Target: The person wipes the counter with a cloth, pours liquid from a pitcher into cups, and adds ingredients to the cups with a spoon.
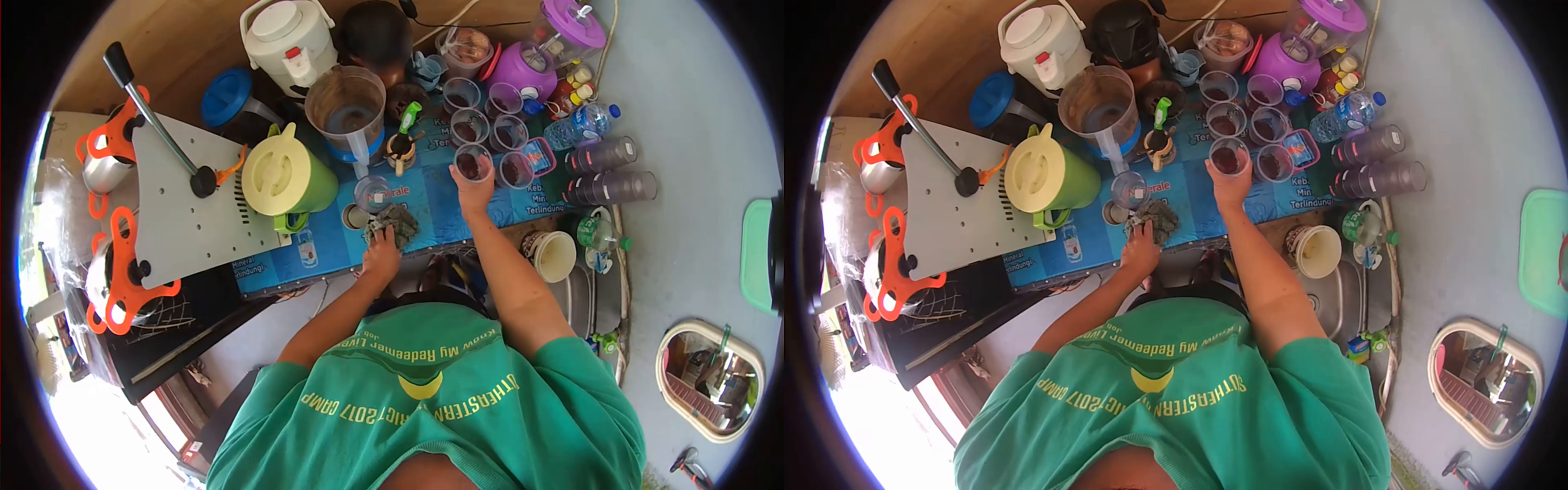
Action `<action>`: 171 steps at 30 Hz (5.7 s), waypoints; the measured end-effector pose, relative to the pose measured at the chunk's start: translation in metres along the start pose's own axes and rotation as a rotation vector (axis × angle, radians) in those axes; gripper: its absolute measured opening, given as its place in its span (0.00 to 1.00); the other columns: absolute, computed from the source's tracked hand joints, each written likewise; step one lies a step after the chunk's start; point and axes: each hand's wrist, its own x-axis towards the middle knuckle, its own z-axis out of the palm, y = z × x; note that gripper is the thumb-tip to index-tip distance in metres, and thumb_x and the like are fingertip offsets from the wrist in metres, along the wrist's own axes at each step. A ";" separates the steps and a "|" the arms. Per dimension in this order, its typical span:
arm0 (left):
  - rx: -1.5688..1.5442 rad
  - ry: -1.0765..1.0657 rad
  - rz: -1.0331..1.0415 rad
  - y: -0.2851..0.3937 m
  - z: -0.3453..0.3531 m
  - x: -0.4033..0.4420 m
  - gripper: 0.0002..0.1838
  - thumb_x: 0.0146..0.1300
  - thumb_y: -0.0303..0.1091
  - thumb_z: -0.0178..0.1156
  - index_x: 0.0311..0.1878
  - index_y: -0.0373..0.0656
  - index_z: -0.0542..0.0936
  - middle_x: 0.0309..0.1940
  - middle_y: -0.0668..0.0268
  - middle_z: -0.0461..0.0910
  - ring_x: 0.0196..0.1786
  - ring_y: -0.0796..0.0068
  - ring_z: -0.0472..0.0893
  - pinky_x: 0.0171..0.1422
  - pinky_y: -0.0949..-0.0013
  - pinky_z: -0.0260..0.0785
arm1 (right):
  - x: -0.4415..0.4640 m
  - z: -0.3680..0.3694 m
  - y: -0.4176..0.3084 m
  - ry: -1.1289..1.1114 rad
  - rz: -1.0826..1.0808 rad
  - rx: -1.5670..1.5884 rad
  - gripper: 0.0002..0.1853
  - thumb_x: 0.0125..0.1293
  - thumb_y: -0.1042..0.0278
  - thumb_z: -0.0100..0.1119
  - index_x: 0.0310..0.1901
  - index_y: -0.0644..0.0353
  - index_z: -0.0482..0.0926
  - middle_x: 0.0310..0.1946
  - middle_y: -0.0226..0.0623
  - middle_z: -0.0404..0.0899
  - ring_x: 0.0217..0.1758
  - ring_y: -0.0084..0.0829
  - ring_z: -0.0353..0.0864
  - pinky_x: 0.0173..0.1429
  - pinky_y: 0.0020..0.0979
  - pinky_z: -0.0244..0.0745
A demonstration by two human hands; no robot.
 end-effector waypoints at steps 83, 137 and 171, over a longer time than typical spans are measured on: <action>0.032 -0.096 0.602 0.057 0.024 0.079 0.17 0.60 0.26 0.56 0.51 0.51 0.83 0.53 0.60 0.75 0.54 0.52 0.79 0.55 0.52 0.77 | -0.103 -0.159 -0.011 -0.450 0.052 0.154 0.40 0.50 0.80 0.74 0.66 0.69 0.64 0.63 0.44 0.70 0.67 0.35 0.72 0.71 0.35 0.67; -0.584 0.336 -0.560 -0.137 -0.009 -0.297 0.16 0.64 0.45 0.60 0.37 0.42 0.86 0.32 0.55 0.85 0.36 0.52 0.85 0.44 0.53 0.76 | 0.041 -0.023 0.171 -1.073 -0.360 -0.865 0.18 0.63 0.60 0.66 0.49 0.63 0.78 0.40 0.44 0.79 0.39 0.38 0.80 0.43 0.40 0.77; 0.495 0.298 0.477 0.081 -0.194 0.122 0.10 0.60 0.30 0.58 0.37 0.39 0.87 0.35 0.52 0.86 0.41 0.51 0.87 0.44 0.53 0.80 | -0.347 -0.282 0.052 0.292 0.685 0.333 0.10 0.68 0.69 0.61 0.47 0.64 0.79 0.35 0.32 0.81 0.36 0.22 0.80 0.40 0.22 0.75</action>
